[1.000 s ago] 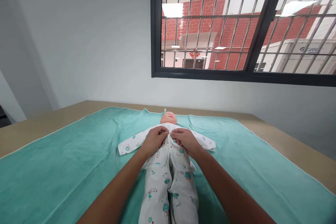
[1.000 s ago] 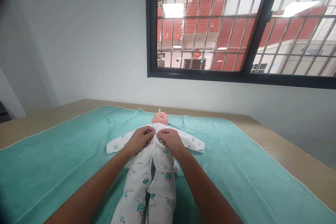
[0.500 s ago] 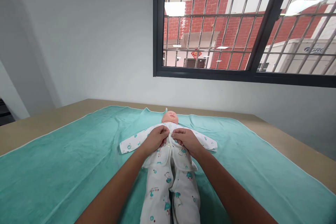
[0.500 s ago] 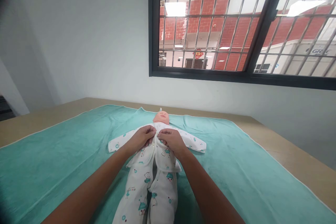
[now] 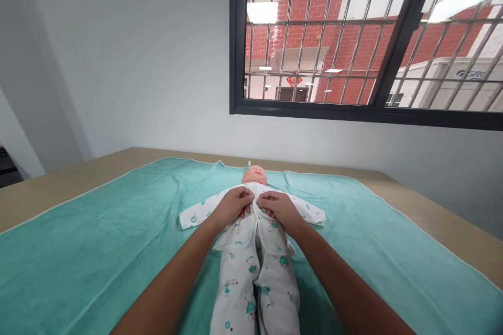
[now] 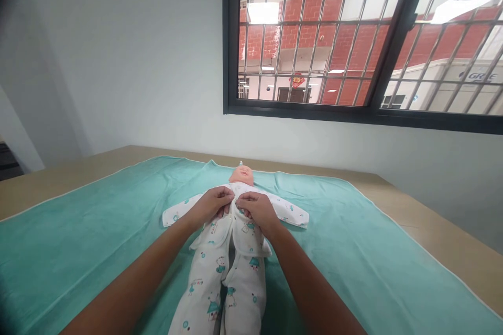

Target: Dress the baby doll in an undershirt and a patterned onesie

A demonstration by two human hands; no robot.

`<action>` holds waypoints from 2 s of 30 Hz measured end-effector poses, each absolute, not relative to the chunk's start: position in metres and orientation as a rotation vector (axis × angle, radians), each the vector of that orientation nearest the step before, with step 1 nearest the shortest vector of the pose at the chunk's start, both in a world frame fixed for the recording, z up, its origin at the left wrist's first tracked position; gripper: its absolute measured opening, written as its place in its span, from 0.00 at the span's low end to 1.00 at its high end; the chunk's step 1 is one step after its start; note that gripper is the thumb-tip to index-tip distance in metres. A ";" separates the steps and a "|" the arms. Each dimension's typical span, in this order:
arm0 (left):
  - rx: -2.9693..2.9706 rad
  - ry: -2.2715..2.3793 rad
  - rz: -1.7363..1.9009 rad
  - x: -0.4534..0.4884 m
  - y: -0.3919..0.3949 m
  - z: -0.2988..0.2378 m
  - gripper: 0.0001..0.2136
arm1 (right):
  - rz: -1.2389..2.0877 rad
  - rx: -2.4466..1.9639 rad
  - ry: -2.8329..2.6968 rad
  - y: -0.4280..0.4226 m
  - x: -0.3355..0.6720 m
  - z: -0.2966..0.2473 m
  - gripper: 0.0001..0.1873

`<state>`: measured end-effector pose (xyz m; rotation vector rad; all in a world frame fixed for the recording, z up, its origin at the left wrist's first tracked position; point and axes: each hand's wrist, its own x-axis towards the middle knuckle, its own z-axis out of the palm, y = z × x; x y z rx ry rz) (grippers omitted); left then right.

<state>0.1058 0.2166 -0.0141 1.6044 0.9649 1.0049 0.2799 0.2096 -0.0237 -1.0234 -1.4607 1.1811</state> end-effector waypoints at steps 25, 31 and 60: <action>1.618 0.894 1.081 0.105 0.216 -0.021 0.14 | 1.156 -1.074 -1.479 0.211 0.278 -0.024 0.11; 1.606 0.946 1.073 0.105 0.216 -0.021 0.13 | 1.106 -1.120 -1.515 0.210 0.278 -0.023 0.11; 1.534 0.817 1.180 0.113 0.218 -0.029 0.09 | 0.996 -1.186 -1.692 0.209 0.278 -0.016 0.14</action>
